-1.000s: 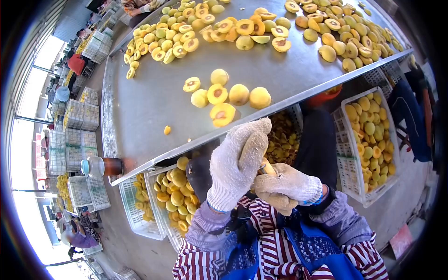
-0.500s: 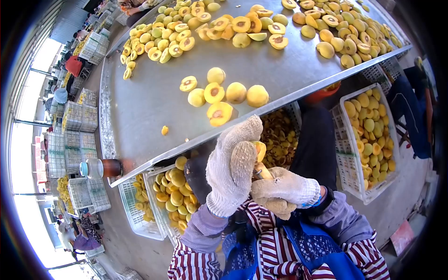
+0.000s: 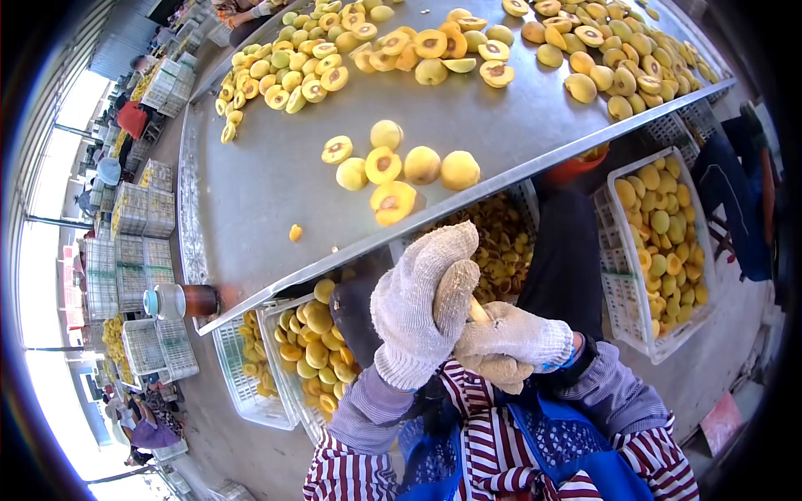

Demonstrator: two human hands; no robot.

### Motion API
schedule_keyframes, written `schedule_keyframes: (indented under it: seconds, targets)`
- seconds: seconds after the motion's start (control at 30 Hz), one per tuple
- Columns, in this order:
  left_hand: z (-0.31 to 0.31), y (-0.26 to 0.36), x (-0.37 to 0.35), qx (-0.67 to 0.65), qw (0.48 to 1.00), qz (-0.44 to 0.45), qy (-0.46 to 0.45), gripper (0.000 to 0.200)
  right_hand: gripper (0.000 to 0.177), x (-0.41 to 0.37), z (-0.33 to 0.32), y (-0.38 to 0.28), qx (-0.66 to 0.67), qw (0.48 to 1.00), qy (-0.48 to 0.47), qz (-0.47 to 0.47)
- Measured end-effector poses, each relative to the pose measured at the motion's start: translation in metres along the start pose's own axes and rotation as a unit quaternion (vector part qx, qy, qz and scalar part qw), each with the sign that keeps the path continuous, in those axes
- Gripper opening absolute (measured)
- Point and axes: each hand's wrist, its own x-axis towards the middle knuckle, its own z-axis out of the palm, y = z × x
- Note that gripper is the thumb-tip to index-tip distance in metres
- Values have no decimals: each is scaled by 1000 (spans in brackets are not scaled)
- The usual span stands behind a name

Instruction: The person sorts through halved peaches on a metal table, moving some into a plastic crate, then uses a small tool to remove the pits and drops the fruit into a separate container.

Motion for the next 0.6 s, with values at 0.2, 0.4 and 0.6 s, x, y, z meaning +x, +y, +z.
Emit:
schedule_keyframes:
  seconds: [0.2, 0.4, 0.6]
  targets:
    - [-2, -5, 9, -15, 977, -158, -142, 20, 33, 9, -10, 16, 34, 999, 14, 19]
    - [6, 1, 5, 69, 996, -23, -41, 22, 33, -1, -12, 8, 89, 995, -51, 16]
    - [-5, -5, 12, -257, 920, -250, -158, 37, 33, -3, -3, 2, 35, 999, -2, 2]
